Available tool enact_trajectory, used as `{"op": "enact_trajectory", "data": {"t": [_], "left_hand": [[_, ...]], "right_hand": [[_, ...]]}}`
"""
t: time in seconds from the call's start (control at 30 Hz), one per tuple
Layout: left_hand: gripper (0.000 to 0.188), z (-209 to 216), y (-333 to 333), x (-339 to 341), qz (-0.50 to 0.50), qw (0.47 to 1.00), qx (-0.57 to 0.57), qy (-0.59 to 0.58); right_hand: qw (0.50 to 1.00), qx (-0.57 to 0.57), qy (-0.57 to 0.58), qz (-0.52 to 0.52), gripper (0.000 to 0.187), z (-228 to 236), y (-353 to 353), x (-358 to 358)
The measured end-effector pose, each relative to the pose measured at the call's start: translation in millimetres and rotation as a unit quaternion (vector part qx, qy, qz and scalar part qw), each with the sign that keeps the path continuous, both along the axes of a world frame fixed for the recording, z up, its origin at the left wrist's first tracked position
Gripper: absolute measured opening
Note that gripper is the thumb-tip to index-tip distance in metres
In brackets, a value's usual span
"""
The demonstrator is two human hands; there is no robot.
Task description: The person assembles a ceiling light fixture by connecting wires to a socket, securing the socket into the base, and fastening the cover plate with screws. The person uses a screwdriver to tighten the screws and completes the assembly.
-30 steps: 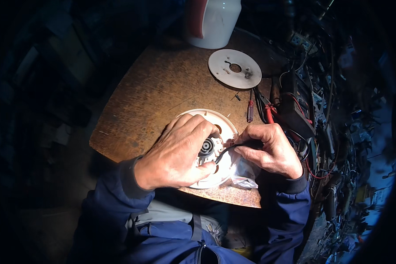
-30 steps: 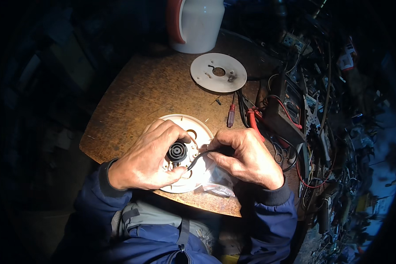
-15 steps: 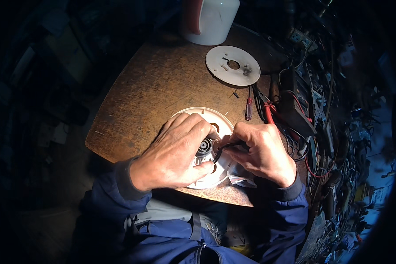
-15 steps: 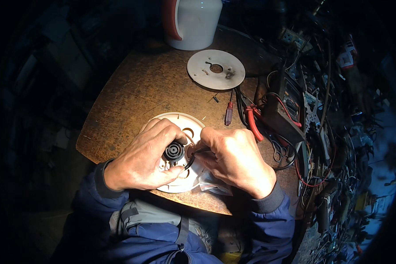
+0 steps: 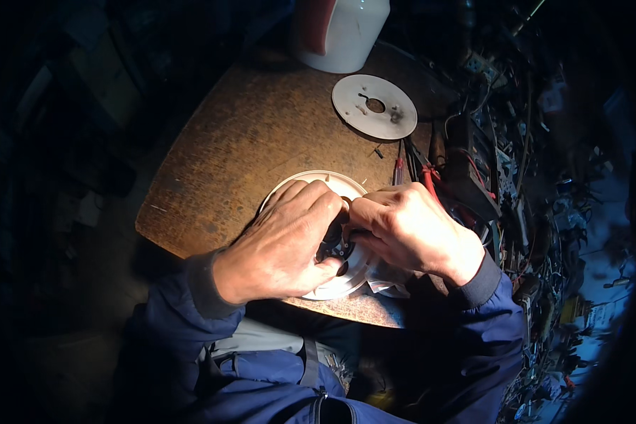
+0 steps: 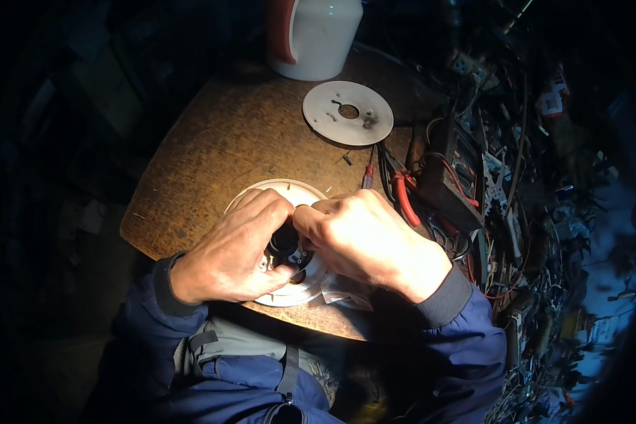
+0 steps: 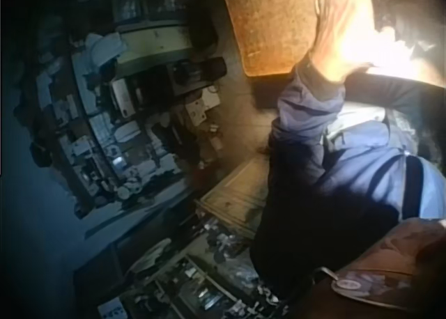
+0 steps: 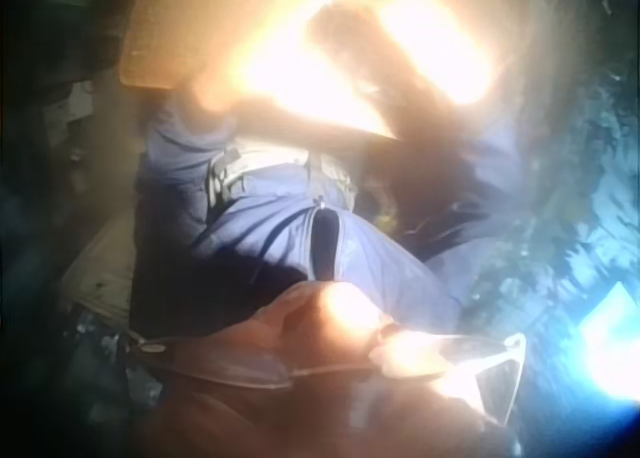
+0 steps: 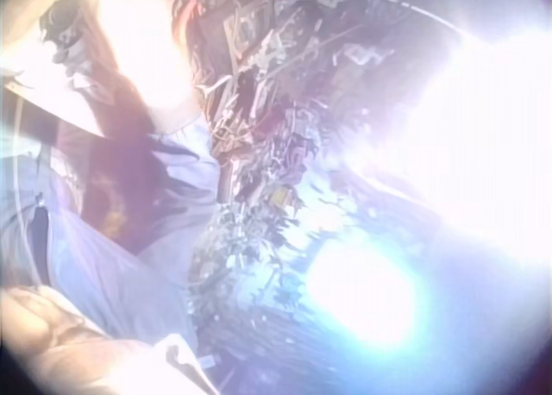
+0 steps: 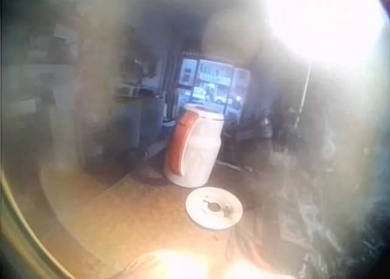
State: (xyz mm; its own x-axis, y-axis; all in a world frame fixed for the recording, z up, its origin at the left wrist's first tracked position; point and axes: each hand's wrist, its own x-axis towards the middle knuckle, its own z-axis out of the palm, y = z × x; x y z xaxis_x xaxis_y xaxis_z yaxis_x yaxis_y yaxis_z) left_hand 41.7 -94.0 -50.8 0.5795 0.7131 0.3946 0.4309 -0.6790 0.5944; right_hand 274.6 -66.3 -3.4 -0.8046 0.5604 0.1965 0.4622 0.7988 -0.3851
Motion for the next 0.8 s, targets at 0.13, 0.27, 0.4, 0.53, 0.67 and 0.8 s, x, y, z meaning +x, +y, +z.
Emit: {"op": "enact_trajectory", "data": {"t": [0.13,0.27,0.4,0.53,0.67,0.8], "left_hand": [[0.056,0.4,0.1,-4.2,-0.006,1.0,-0.005,0.004],[0.055,0.8,1.4,-4.9,0.001,1.0,-0.018,0.009],[0.057,4.6,-1.5,-2.4,0.012,0.999,-0.037,-0.014],[0.059,5.1,-1.0,-3.0,0.009,0.997,-0.073,-0.012],[0.057,1.4,-2.1,-5.0,0.019,0.999,-0.025,-0.008],[0.051,1.8,-1.6,-4.6,0.005,0.999,-0.032,-0.031]], "right_hand": [[0.998,-0.044,-0.04,0.021,0.018,12.4,8.8,-8.7],[0.995,-0.069,-0.042,0.05,0.02,15.4,19.0,-13.3],[0.99,-0.125,0.006,0.06,0.025,7.0,24.8,-8.0],[0.989,-0.13,-0.035,0.056,0.027,13.1,26.7,-12.2],[0.988,-0.134,-0.079,0.021,0.028,13.5,25.8,-17.3],[0.979,-0.196,-0.027,-0.046,0.025,8.8,16.1,-13.1]]}}
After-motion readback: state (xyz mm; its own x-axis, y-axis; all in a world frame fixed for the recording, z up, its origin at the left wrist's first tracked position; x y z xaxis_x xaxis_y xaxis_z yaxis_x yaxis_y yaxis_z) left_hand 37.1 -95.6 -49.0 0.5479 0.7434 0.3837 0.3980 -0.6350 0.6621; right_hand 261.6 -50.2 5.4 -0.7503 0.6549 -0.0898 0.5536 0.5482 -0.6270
